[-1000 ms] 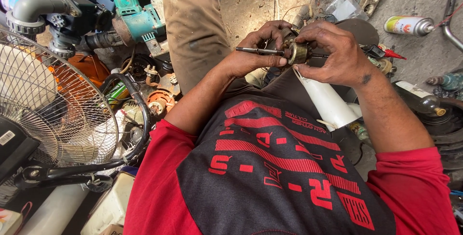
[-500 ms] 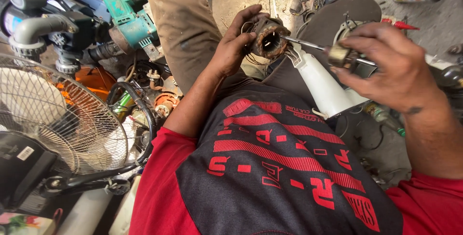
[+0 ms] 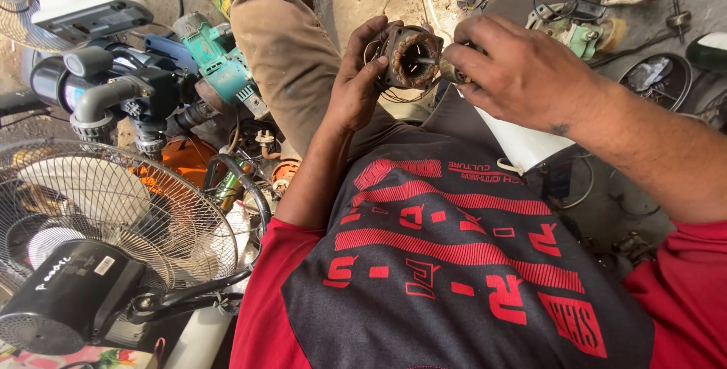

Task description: Repairing a fan by installing and assembling the motor components, including oiling the shaft and securing the housing with screws.

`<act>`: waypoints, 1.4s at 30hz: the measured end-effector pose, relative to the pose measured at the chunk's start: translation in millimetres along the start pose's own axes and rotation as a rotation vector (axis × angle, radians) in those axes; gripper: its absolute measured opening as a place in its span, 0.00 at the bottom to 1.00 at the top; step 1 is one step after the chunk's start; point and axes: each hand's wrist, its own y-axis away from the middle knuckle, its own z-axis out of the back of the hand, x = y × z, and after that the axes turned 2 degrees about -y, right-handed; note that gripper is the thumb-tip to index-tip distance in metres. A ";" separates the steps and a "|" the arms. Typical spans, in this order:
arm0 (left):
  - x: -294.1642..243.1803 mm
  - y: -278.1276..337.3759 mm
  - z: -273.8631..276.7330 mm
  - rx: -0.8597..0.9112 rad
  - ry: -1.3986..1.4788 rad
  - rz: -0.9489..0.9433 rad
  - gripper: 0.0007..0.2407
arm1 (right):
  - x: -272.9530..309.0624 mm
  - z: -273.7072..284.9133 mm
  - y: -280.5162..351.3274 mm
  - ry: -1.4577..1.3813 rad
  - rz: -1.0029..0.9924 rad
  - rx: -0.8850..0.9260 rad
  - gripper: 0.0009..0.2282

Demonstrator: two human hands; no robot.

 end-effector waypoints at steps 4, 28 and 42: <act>3.4 -2.1 1.8 0.003 0.022 -0.018 0.21 | 13.9 9.7 -12.8 0.113 -0.031 0.093 0.14; -0.6 -1.8 -6.2 0.008 0.020 -0.027 0.16 | 1.1 -36.2 -36.1 -0.060 -0.053 0.098 0.22; -5.1 -1.3 -6.2 0.019 -0.129 -0.060 0.16 | -13.8 -1.8 -6.2 -0.165 0.007 -0.157 0.19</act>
